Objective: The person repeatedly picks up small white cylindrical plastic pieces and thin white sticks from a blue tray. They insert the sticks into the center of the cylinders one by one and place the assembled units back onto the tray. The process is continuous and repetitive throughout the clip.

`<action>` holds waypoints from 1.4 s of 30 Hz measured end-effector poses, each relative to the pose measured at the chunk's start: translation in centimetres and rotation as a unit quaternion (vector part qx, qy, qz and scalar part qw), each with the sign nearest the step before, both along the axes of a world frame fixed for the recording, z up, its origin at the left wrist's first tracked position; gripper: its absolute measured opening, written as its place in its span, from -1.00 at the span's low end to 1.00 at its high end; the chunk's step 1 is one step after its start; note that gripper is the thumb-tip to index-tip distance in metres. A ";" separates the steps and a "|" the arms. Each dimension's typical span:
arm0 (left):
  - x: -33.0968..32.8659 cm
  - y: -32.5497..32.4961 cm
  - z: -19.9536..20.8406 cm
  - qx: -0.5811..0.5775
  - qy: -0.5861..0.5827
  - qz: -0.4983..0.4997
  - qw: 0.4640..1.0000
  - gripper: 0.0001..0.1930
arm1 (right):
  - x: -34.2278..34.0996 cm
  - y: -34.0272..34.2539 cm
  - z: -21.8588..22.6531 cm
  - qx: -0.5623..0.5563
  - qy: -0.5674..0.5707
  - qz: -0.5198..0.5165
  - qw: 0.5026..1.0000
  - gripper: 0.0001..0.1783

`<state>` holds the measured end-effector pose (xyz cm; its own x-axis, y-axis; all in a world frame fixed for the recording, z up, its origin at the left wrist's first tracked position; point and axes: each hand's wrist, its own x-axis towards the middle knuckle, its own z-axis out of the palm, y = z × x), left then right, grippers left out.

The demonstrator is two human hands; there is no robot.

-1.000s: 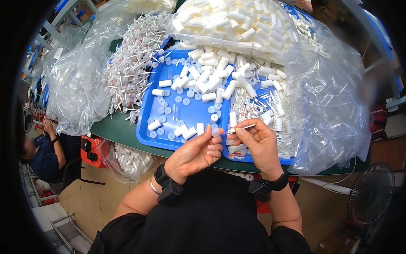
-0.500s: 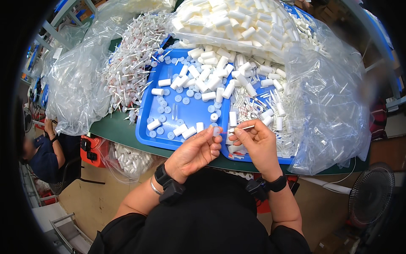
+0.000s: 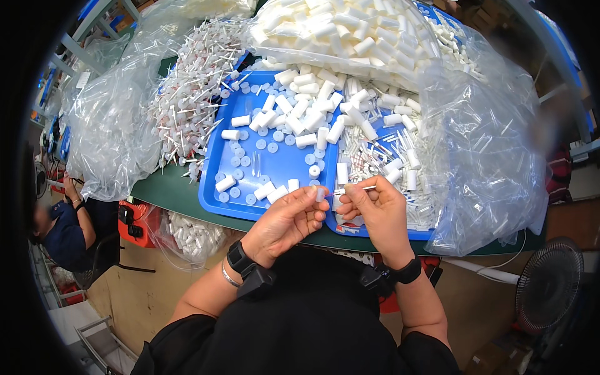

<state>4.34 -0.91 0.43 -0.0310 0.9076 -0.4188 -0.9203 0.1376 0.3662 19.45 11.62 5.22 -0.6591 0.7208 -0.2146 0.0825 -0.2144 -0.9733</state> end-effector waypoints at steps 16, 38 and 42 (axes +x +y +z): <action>0.0 0.0 0.0 -0.015 -0.056 0.005 0.998 -0.72 | 0.2 -1.2 -1.4 0.246 -0.017 -0.008 0.969 -0.88; 0.1 0.4 0.3 -0.024 -0.080 0.080 0.993 -0.65 | 0.8 -1.3 0.2 0.322 -0.124 0.111 0.932 -0.87; -0.5 0.2 -0.8 -0.022 -0.056 0.102 0.993 -0.64 | 1.3 -1.2 -0.1 0.291 -0.135 0.080 0.944 -0.87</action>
